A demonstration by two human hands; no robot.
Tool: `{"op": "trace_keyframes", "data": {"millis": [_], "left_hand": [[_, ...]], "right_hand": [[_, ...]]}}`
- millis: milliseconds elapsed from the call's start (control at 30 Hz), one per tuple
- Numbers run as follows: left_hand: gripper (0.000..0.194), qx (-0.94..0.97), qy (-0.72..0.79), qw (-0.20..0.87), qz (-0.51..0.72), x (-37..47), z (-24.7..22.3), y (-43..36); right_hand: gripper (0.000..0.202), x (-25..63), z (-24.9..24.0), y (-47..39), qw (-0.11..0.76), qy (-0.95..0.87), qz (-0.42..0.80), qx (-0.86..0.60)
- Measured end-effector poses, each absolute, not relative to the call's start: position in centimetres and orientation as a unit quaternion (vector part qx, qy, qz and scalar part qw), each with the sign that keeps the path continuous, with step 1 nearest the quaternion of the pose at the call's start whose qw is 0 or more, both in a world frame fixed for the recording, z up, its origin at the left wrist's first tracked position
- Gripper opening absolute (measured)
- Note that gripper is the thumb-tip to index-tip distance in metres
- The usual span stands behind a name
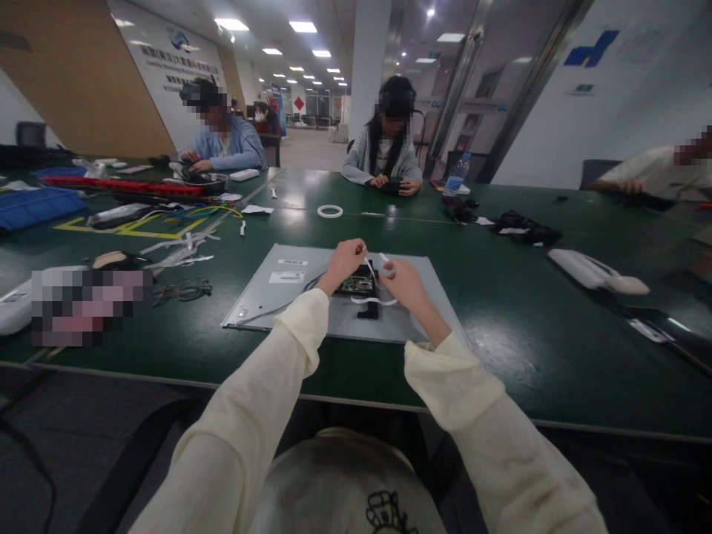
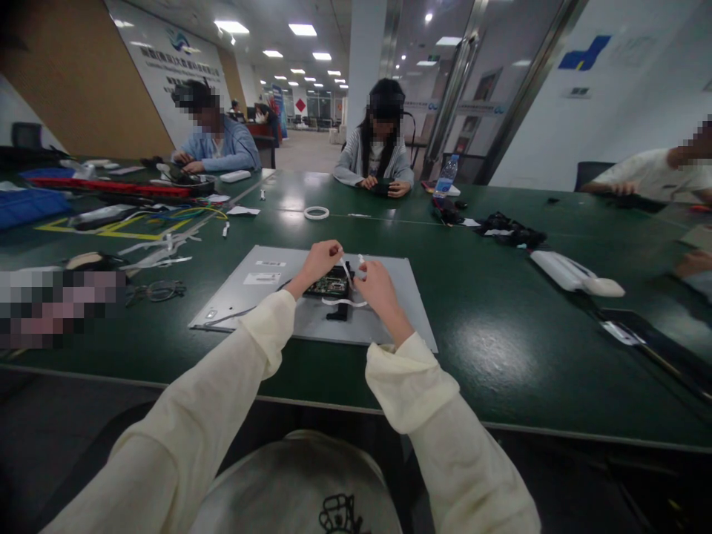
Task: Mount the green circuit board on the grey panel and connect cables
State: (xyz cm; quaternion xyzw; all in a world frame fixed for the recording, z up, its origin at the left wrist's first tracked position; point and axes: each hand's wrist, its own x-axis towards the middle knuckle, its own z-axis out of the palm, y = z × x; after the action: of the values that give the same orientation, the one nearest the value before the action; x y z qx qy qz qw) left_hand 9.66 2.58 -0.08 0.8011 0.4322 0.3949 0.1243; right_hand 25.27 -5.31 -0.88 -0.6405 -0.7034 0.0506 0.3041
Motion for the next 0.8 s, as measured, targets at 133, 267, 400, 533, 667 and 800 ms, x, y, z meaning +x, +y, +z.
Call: {"op": "trace_keyframes", "data": {"millis": [133, 267, 400, 533, 667, 800], "left_hand": [[0.012, 0.806, 0.438, 0.126, 0.377, 9.58, -0.21, 2.85], [0.012, 0.808, 0.433, 0.142, 0.374, 9.53, -0.4, 3.23], [0.011, 0.804, 0.423, 0.17, 0.382, 9.5, -0.54, 3.4], [0.01, 0.801, 0.428, 0.178, 0.378, 9.44, -0.69, 3.42], [0.01, 0.806, 0.437, 0.16, 0.366, 9.35, -0.86, 3.48], [0.01, 0.813, 0.448, 0.151, 0.34, 9.33, -0.73, 3.33]], "right_hand": [[0.021, 24.73, -0.56, -6.03, 0.312, -0.704, 0.075, -0.633], [0.022, 24.52, -0.49, -6.41, 0.304, -0.709, 0.066, -0.632], [0.017, 24.81, -0.4, -6.08, 0.313, -0.698, 0.045, -0.643], [0.016, 25.02, -0.27, -5.8, 0.323, -0.694, 0.041, -0.642], [0.019, 24.85, -0.41, -5.99, 0.294, -0.705, 0.051, -0.643], [0.022, 24.51, -0.57, -6.3, 0.267, -0.714, 0.045, -0.645]]}}
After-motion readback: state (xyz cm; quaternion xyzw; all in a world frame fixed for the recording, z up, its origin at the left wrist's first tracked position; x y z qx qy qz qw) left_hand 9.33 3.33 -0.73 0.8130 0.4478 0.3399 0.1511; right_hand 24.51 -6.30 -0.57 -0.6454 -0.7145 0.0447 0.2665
